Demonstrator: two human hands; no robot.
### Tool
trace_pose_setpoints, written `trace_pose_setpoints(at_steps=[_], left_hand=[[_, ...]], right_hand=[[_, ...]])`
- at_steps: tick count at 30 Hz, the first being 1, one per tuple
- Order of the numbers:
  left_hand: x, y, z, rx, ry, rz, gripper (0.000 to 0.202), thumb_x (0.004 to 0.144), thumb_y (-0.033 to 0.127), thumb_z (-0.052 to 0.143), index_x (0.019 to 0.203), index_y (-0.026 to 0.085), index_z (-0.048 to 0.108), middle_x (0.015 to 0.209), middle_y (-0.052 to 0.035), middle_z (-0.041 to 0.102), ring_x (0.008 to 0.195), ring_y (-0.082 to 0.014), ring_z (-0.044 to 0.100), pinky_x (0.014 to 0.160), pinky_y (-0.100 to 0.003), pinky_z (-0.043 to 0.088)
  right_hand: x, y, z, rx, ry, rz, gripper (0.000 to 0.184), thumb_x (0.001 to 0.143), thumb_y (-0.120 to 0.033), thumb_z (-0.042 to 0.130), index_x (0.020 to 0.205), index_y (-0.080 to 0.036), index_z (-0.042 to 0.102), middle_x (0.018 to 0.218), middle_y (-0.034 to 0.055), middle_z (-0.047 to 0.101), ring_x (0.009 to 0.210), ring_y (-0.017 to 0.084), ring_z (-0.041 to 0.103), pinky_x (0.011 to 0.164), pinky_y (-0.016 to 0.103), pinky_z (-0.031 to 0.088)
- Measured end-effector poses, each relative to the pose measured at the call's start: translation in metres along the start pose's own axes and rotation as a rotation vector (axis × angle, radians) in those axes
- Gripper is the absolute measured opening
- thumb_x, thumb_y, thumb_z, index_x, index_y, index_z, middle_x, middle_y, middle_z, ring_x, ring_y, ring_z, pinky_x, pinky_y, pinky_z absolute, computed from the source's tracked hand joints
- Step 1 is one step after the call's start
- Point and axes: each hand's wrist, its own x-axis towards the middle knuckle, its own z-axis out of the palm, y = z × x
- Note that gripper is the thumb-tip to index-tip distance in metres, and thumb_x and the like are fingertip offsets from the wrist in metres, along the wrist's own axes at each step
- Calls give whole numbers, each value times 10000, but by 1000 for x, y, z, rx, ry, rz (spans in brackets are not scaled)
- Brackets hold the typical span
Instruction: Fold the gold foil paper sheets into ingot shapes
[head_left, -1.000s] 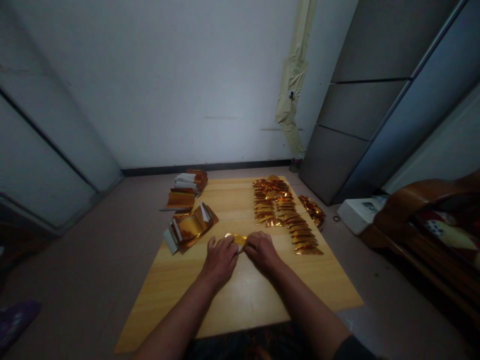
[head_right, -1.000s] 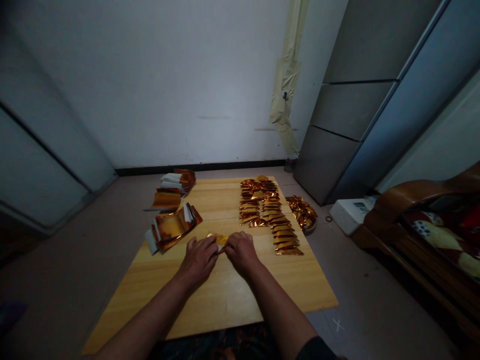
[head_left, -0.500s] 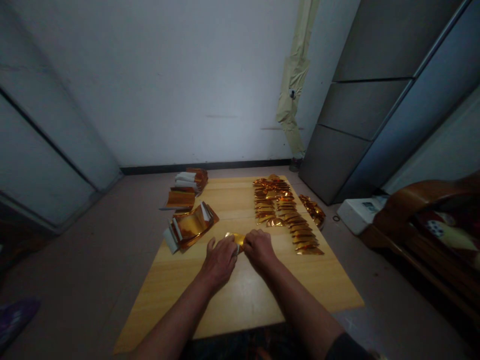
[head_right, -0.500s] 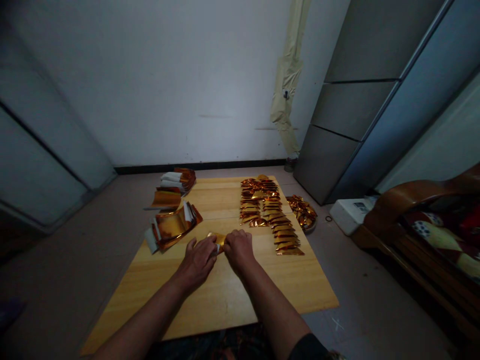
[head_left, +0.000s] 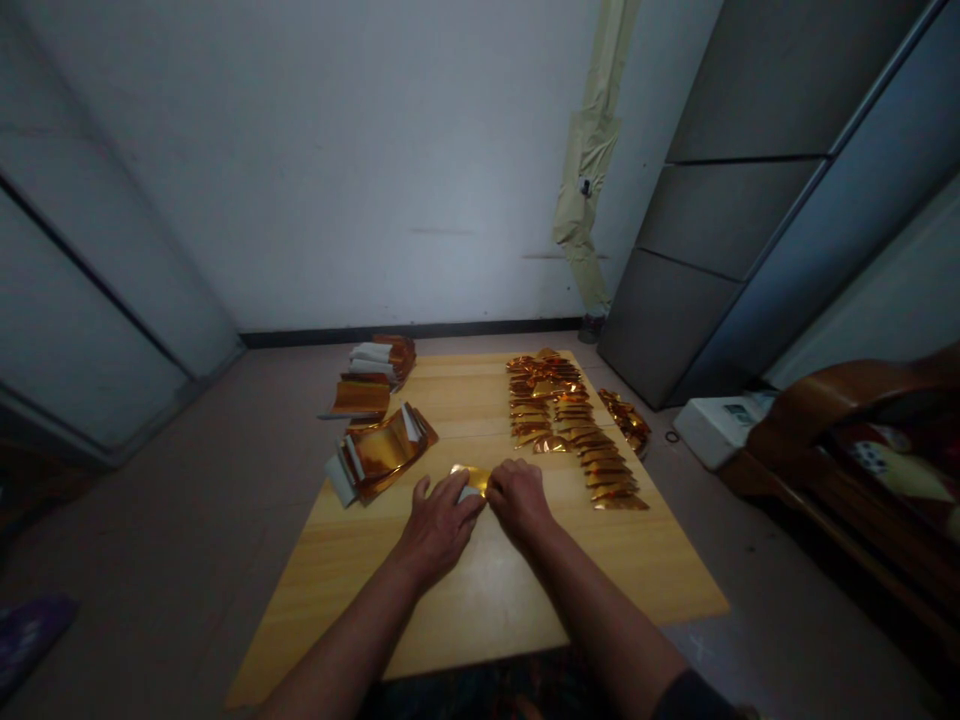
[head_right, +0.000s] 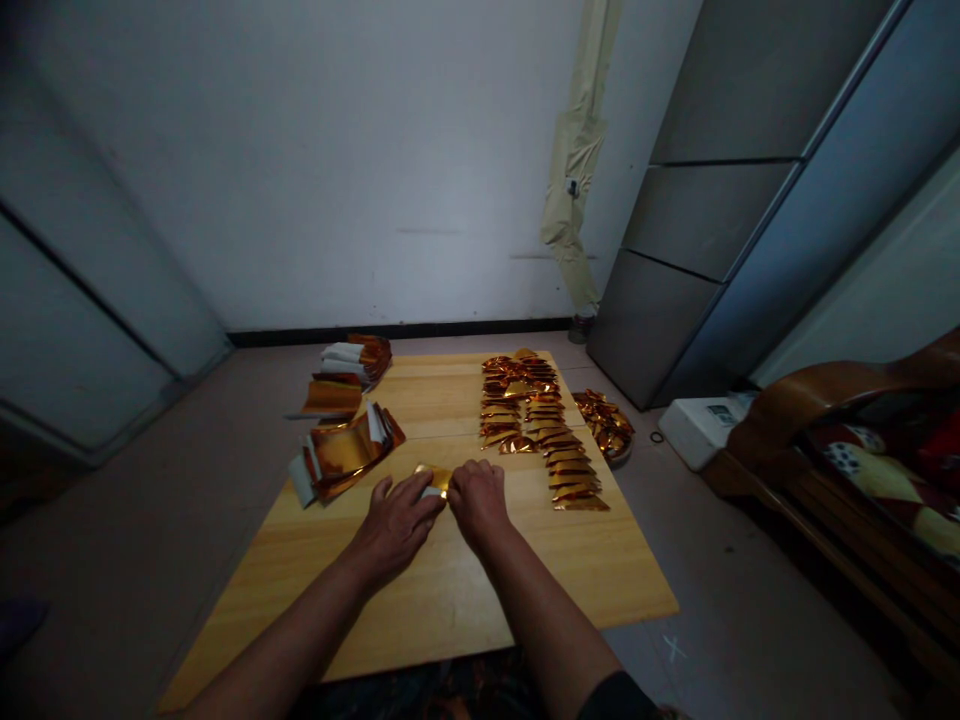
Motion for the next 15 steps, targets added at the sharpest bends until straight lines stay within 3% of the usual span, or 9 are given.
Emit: trace_pose_setpoints(at_steps=[15], left_hand=[[0, -7, 3, 1, -29, 26, 276, 902, 252, 490, 1125, 330, 632, 1445, -103, 466, 1345, -308, 410, 1051, -650, 219]], right_hand=[[-3, 7, 2, 98, -2, -8, 199, 804, -82, 521, 845, -199, 678, 893, 33, 634, 883, 172, 493, 778, 292, 261]])
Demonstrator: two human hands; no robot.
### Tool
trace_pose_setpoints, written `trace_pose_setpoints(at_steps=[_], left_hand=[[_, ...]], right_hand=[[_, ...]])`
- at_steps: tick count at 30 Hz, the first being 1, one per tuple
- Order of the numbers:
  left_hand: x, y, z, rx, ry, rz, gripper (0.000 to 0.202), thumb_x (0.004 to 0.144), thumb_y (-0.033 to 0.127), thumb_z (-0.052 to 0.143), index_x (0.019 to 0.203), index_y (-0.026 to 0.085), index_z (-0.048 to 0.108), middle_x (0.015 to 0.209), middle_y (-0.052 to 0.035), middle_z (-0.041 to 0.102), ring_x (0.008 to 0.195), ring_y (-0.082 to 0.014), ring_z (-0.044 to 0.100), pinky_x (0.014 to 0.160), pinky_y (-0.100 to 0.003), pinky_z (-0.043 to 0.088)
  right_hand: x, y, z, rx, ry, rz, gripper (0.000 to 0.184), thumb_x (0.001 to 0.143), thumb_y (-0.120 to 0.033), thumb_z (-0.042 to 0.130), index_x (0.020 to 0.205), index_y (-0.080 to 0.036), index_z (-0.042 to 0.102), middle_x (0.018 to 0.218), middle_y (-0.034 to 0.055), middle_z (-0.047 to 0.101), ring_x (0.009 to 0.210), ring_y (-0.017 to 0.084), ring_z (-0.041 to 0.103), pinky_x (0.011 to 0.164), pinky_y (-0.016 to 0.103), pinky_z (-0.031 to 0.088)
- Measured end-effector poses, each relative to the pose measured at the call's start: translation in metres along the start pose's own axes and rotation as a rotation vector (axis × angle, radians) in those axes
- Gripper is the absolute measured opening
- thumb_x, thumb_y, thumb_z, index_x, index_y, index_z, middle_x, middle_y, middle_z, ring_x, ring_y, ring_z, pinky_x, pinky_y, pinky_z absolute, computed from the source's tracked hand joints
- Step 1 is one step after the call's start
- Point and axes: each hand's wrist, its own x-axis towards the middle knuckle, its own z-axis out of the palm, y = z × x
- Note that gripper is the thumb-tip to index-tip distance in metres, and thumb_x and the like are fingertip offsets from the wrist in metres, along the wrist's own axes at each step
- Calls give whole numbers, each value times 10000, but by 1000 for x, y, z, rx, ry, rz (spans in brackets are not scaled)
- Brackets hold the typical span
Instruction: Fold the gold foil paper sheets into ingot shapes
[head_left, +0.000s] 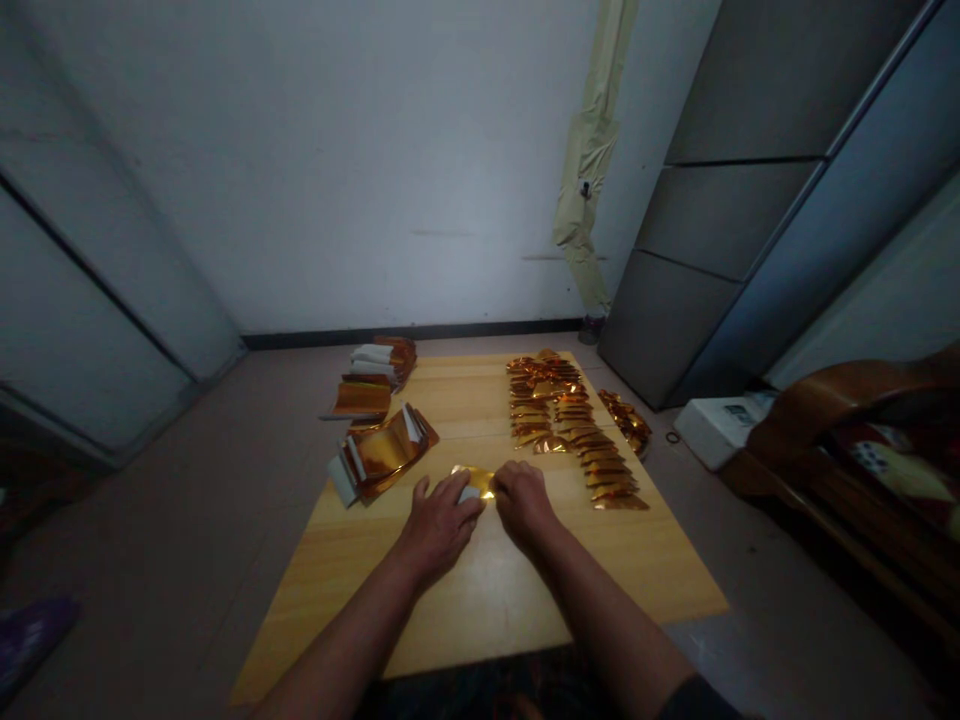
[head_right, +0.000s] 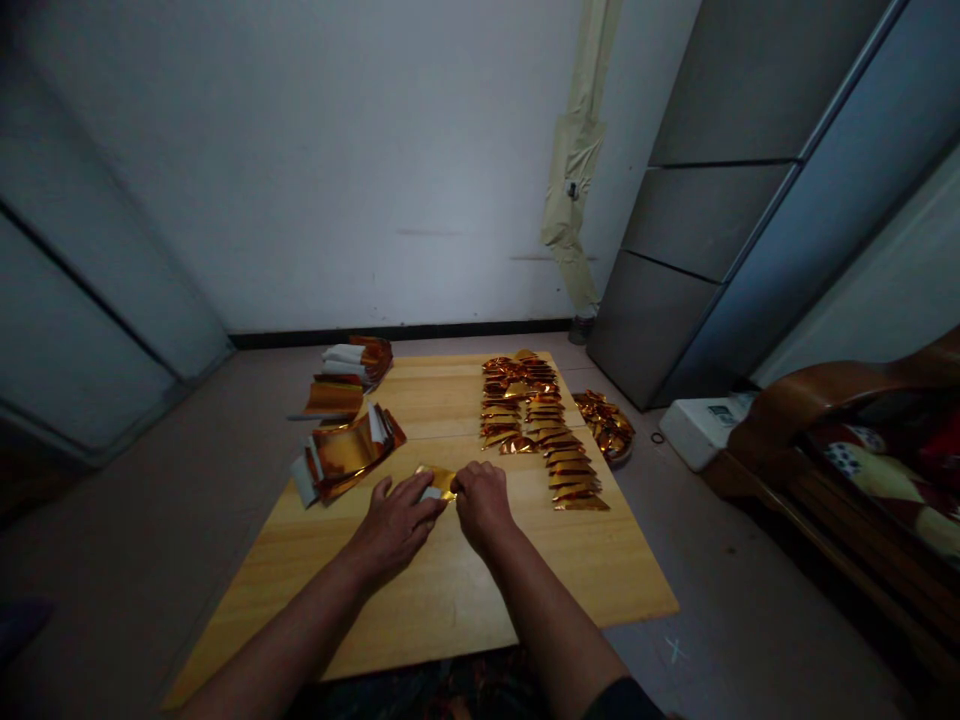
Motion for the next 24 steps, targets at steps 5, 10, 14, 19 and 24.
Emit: trace_pose_setpoints(at_steps=[5, 10, 14, 19, 24], left_hand=[[1, 2, -1, -3, -1, 0, 288, 895, 237, 486, 1132, 332, 620, 1441, -89, 466, 1352, -306, 400, 1059, -645, 213], [1, 3, -5, -15, -6, 3, 276, 897, 225, 471, 1112, 320, 614, 1437, -95, 472, 1346, -303, 411, 1057, -652, 213], [1, 1, -9, -36, -26, 1, 215, 902, 244, 462, 1033, 291, 625, 1427, -96, 483, 1343, -295, 416, 1068, -671, 180], [10, -2, -10, -93, -16, -59, 205, 918, 309, 445, 991, 286, 634, 1376, -50, 543, 1307, -273, 457, 1088, -683, 143], [24, -6, 5, -114, 67, -170, 179, 893, 293, 505, 1022, 270, 627, 1354, -61, 586, 1299, -284, 467, 1073, -693, 148]], right_hand=[[0, -5, -2, -12, 13, 18, 133, 799, -140, 553, 816, -198, 672, 870, 31, 631, 854, 175, 492, 755, 296, 261], [0, -6, -4, 0, 22, 5, 107, 816, -169, 568, 801, -201, 669, 850, 26, 627, 836, 170, 491, 754, 291, 267], [0, -4, -4, -8, 19, -4, 175, 832, -124, 525, 812, -203, 680, 859, 31, 628, 842, 172, 491, 762, 294, 274], [-6, -5, -4, -50, 12, -107, 180, 845, -153, 542, 920, -224, 689, 982, 38, 635, 895, 190, 489, 758, 303, 284], [-18, -15, -2, -138, -13, -147, 162, 900, -195, 520, 893, -221, 680, 946, 50, 630, 887, 196, 485, 751, 320, 291]])
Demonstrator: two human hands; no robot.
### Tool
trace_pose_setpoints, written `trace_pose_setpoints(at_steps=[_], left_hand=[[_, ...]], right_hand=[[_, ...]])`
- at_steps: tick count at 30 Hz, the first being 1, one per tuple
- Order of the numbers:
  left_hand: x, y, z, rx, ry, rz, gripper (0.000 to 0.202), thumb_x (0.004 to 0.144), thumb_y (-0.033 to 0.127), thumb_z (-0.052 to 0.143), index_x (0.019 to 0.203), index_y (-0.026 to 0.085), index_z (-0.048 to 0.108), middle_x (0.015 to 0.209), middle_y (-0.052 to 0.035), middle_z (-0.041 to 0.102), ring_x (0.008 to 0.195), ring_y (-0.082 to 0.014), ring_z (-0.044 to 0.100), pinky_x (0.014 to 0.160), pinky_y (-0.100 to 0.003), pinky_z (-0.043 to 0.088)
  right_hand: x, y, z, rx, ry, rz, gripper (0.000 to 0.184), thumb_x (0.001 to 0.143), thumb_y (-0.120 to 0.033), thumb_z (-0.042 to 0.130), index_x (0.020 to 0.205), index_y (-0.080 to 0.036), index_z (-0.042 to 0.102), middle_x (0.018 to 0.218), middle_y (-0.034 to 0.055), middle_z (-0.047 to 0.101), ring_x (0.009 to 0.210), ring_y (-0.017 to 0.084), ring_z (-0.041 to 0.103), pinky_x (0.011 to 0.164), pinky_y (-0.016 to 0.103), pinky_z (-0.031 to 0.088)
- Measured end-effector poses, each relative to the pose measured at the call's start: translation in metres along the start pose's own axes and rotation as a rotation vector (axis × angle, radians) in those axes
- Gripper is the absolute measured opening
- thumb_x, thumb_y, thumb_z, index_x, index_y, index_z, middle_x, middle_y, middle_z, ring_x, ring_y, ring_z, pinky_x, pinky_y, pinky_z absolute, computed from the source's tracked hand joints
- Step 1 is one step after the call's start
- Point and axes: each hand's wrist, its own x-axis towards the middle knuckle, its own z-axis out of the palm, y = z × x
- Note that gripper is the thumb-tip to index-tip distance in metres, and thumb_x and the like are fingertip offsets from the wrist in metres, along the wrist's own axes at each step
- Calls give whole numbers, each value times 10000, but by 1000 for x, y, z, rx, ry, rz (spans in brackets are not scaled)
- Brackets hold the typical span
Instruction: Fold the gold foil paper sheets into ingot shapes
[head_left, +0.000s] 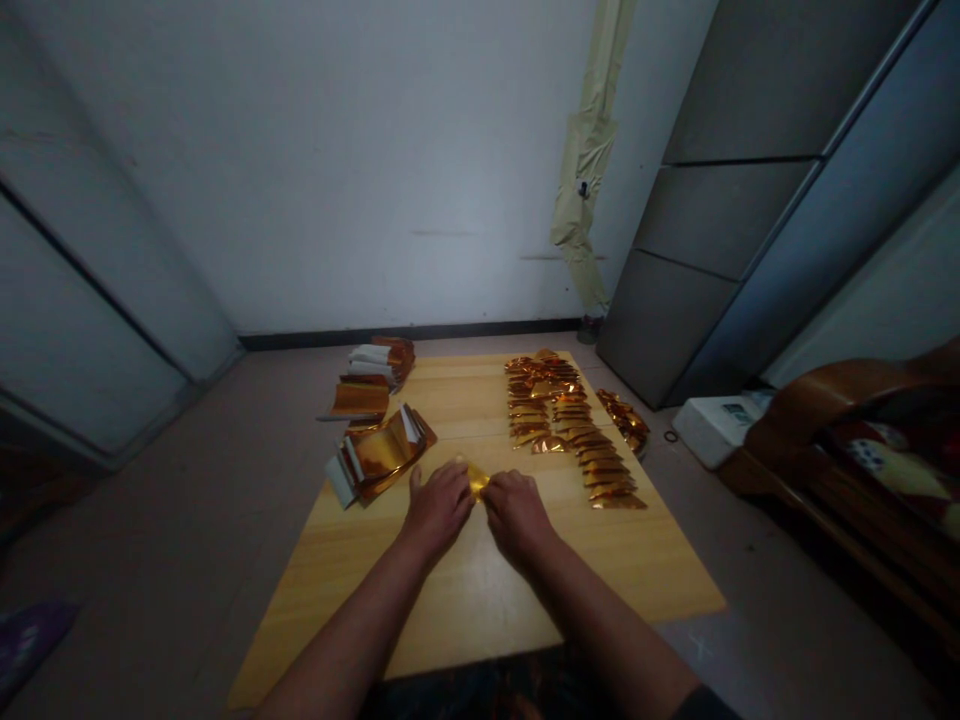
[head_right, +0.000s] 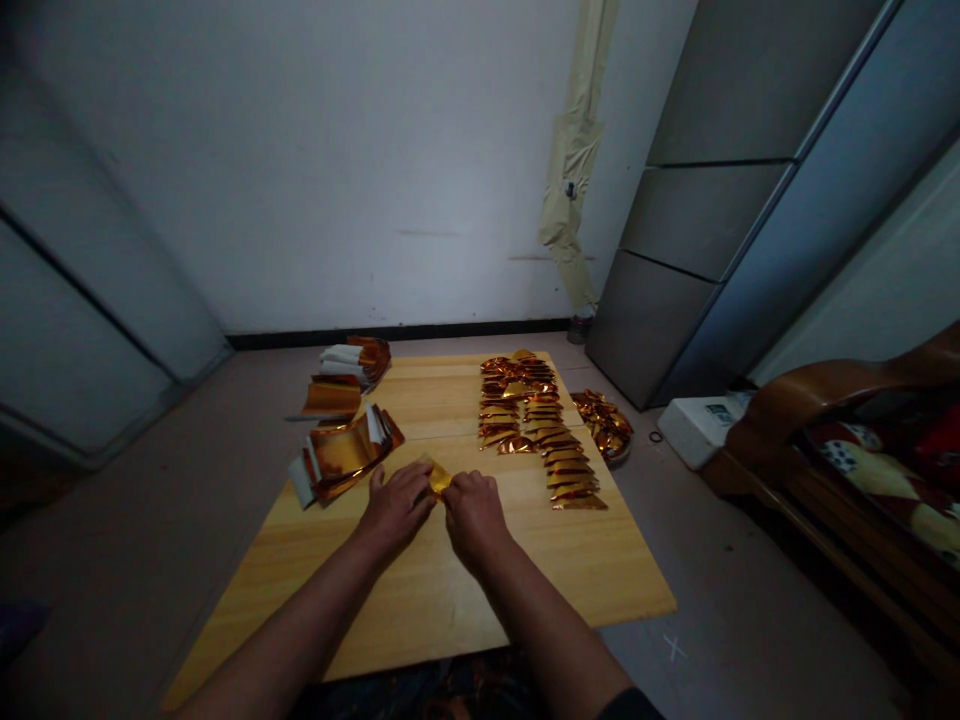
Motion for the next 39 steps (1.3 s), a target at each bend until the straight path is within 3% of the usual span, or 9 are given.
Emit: trace_pose_setpoints(at_steps=[6, 10, 16, 19, 23, 29, 39], left_hand=[[-1, -4, 7, 5, 99, -15, 142, 864, 251, 538, 972, 254, 631, 1324, -61, 601, 1303, -282, 430, 1075, -618, 186], [-4, -2, 0, 40, 168, 10, 98, 859, 267, 557, 868, 247, 652, 1093, -56, 658, 1117, -253, 515, 961, -468, 326], [-1, 0, -6, 95, 58, 33, 196, 893, 200, 478, 826, 215, 661, 877, -61, 648, 910, -226, 545, 770, -370, 347], [-6, 2, -13, 125, 17, 63, 226, 912, 195, 441, 878, 213, 663, 908, -67, 666, 914, -225, 560, 789, -384, 344], [-22, 7, -21, 128, 43, 132, 220, 901, 239, 483, 1035, 269, 655, 1030, -55, 691, 1024, -241, 559, 932, -466, 307], [-39, 4, -12, 109, 68, 127, 330, 867, 280, 544, 1186, 333, 610, 1260, -39, 649, 1175, -284, 529, 1060, -570, 214], [-23, -21, -7, -4, -29, 68, 333, 880, 299, 532, 1191, 376, 621, 1357, -4, 595, 1314, -282, 443, 1083, -627, 180]], right_hand=[[-5, -11, 0, 2, -14, 10, 143, 872, -181, 542, 898, -217, 678, 974, 66, 614, 922, 208, 480, 765, 326, 303], [-6, -12, 0, 34, 18, -30, 124, 849, -191, 569, 925, -217, 663, 1091, 58, 606, 1028, 214, 459, 837, 338, 298], [-5, -12, -1, 78, -24, -55, 172, 865, -164, 534, 989, -223, 638, 1019, 44, 652, 966, 197, 481, 829, 330, 282], [-1, -5, -3, 115, -28, -89, 197, 868, -117, 511, 957, -229, 646, 958, 26, 666, 935, 181, 487, 810, 309, 280], [4, 8, -7, 98, -28, -125, 162, 884, -128, 513, 870, -212, 651, 929, 20, 666, 932, 177, 479, 794, 292, 287], [5, 14, -11, 69, -43, -177, 107, 908, -201, 550, 904, -215, 657, 995, 19, 648, 964, 175, 471, 813, 300, 296], [6, 17, -10, 46, -12, -216, 103, 914, -263, 574, 987, -240, 643, 1117, 22, 648, 1122, 194, 461, 914, 345, 257]])
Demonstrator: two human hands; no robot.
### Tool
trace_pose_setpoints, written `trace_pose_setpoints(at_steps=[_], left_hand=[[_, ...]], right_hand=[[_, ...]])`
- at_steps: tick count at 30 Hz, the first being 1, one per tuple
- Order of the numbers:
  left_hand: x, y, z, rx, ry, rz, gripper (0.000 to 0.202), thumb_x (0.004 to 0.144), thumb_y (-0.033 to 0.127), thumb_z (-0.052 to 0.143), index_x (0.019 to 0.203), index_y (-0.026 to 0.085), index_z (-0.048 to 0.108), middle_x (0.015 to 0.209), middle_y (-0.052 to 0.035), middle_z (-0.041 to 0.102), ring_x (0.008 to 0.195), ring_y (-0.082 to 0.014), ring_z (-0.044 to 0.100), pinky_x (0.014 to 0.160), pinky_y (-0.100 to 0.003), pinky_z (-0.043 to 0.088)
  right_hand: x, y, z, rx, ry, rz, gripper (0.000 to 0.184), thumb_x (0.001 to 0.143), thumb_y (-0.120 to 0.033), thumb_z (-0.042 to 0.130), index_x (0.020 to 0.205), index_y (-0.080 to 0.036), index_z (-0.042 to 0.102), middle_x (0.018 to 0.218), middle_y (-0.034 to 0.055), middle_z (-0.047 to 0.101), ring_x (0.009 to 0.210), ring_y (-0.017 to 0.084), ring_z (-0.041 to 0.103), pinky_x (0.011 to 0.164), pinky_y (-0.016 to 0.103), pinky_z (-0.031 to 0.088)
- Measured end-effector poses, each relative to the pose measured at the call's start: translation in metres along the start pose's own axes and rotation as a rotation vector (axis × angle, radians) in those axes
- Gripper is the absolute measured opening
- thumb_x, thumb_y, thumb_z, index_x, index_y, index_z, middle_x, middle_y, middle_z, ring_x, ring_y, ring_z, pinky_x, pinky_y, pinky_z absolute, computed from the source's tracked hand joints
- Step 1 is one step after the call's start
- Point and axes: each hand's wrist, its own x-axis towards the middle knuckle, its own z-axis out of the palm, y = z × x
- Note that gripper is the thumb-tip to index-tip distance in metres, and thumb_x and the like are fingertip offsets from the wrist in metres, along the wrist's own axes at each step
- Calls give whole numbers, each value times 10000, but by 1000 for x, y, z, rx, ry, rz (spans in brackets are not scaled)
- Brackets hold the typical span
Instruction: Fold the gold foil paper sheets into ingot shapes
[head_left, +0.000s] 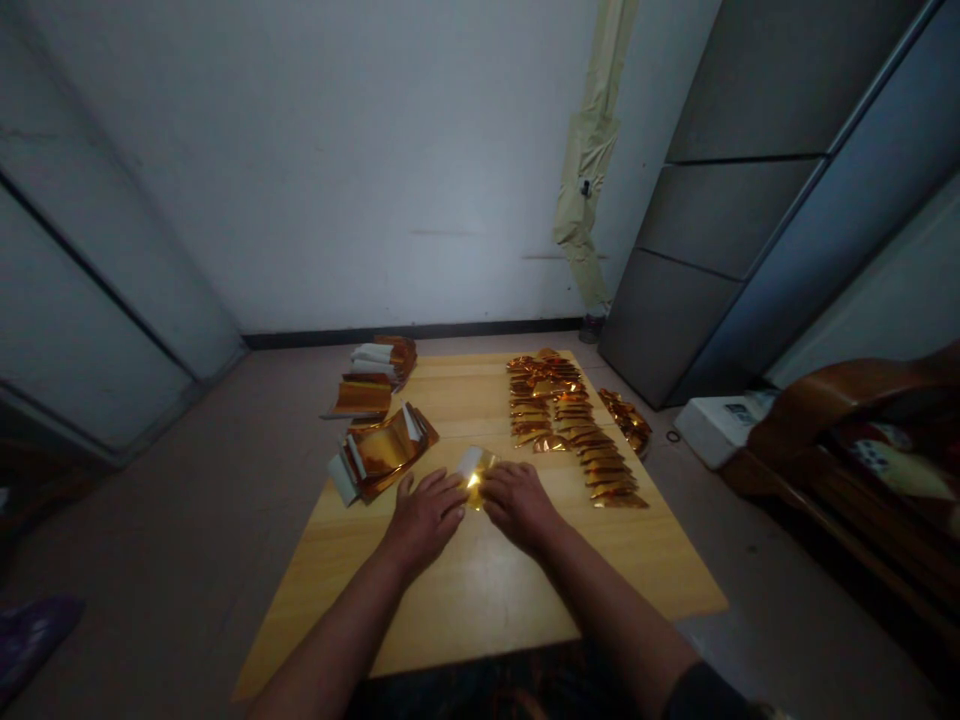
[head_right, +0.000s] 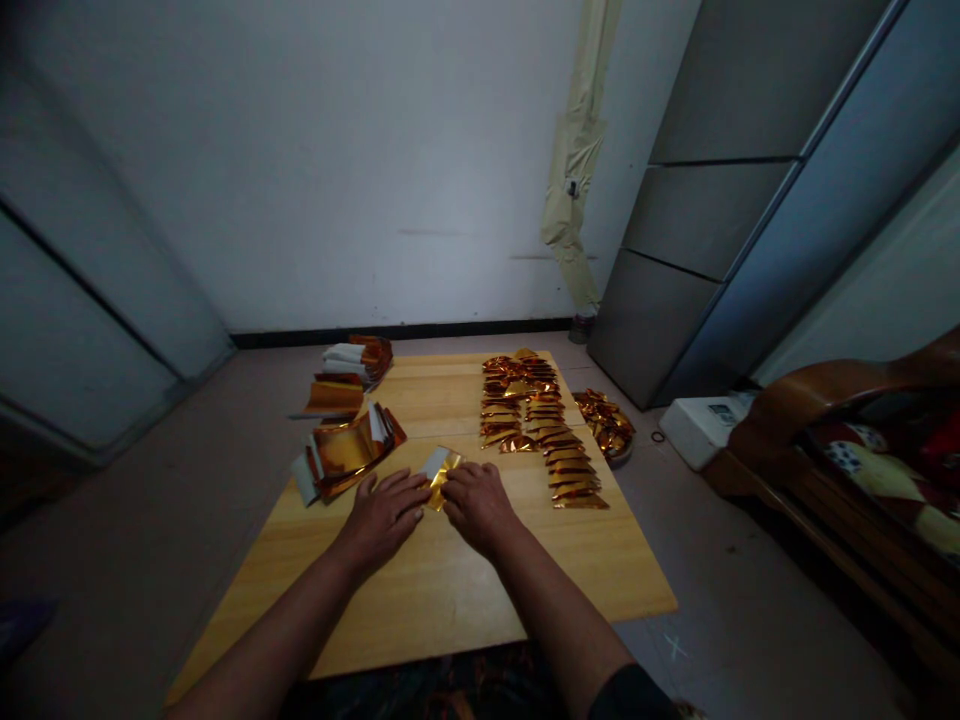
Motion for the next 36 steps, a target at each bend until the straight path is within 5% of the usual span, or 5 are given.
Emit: trace_pose_setpoints(at_steps=[8, 23, 36], left_hand=[[12, 2, 7, -26, 112, -44, 158, 845, 333, 616, 972, 352, 707, 1212, 14, 688, 1198, -265, 535, 1079, -624, 155], [13, 2, 12, -18, 170, -31, 186, 922, 329, 523, 935, 343, 708, 1166, 30, 710, 1124, -228, 579, 1125, -615, 87], [8, 1, 3, -42, 107, -3, 231, 921, 301, 481, 1016, 345, 687, 1228, 5, 680, 1163, -236, 552, 1102, -628, 114]], right_hand=[[7, 2, -3, -4, -22, 17, 143, 884, -378, 641, 969, -268, 678, 1055, 8, 660, 991, 179, 495, 840, 328, 259], [6, 0, -7, -9, -20, -23, 139, 892, -312, 611, 1015, -278, 666, 1040, 10, 639, 995, 182, 470, 858, 333, 238], [13, 7, 10, -43, 35, -103, 152, 942, -321, 551, 984, -290, 693, 1018, 28, 668, 979, 181, 504, 864, 337, 256]])
